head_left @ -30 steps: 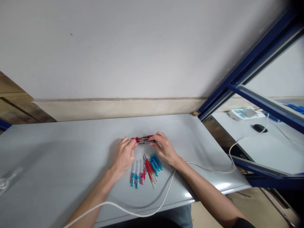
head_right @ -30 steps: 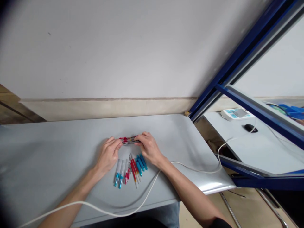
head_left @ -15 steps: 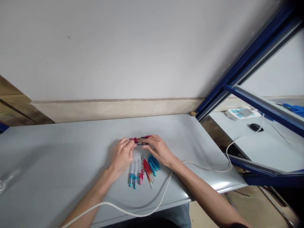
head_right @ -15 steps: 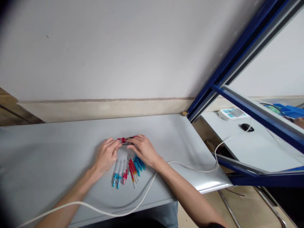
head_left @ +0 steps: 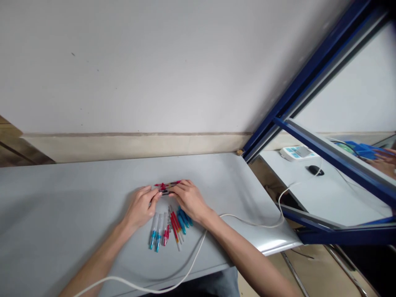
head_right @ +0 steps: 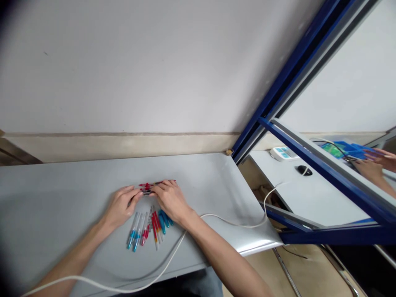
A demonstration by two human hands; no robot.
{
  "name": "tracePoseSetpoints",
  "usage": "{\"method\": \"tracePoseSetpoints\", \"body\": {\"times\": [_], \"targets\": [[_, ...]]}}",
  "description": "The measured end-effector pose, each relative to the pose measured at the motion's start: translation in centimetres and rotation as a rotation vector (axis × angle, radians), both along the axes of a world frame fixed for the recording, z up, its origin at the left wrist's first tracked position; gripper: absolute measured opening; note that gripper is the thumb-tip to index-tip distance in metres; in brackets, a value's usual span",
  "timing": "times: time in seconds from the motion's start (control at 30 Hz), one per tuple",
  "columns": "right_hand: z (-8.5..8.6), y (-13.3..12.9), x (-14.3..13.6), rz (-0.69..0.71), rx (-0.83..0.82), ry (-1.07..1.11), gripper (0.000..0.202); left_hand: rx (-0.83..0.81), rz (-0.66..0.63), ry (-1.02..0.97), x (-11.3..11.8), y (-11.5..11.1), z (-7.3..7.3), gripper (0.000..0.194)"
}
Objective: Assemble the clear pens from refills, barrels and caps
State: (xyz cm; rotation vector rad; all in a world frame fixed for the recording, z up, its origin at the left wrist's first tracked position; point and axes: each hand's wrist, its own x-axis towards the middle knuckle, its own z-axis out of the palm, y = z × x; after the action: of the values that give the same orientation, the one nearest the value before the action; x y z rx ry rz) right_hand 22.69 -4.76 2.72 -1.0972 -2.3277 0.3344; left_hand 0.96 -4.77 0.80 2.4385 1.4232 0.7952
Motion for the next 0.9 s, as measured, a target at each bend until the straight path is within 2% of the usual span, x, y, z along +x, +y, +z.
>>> {"method": "tracePoseSetpoints", "body": {"times": [0.17,0.3,0.43,0.53,0.63,0.77,0.83,0.9], "targets": [[-0.5,0.1,0.0,-0.012,0.040,0.115,0.013,-0.001,0.032,0.027,0.3,-0.2,0.3,0.040],[-0.8,0.0,-0.1,-0.027,0.124,0.103,0.024,-0.009,0.064,0.029,0.4,-0.4,0.6,0.041],[-0.5,0.2,0.3,-0.073,0.125,0.075,0.029,-0.009,0.131,0.016,0.1,-0.1,0.7,0.046],[0.0,0.2,0.4,-0.039,0.084,0.003,0.039,0.080,0.056,0.045,0.0,0.2,0.9,0.041],[0.3,-0.1,0.0,0.030,0.090,-0.066,0.044,0.176,-0.087,0.088,0.0,0.2,1.2,0.021],[-0.1,-0.2,-0.6,0.030,0.142,-0.062,0.021,0.190,-0.151,0.160,0.3,-0.3,1.5,0.055],[-0.4,-0.2,-0.8,0.001,0.147,-0.042,0.020,0.169,-0.146,0.176,0.5,-0.6,1.5,0.054],[-0.6,-0.2,-0.8,-0.007,0.137,-0.022,0.021,0.149,-0.132,0.181,0.7,-0.8,1.5,0.038]]}}
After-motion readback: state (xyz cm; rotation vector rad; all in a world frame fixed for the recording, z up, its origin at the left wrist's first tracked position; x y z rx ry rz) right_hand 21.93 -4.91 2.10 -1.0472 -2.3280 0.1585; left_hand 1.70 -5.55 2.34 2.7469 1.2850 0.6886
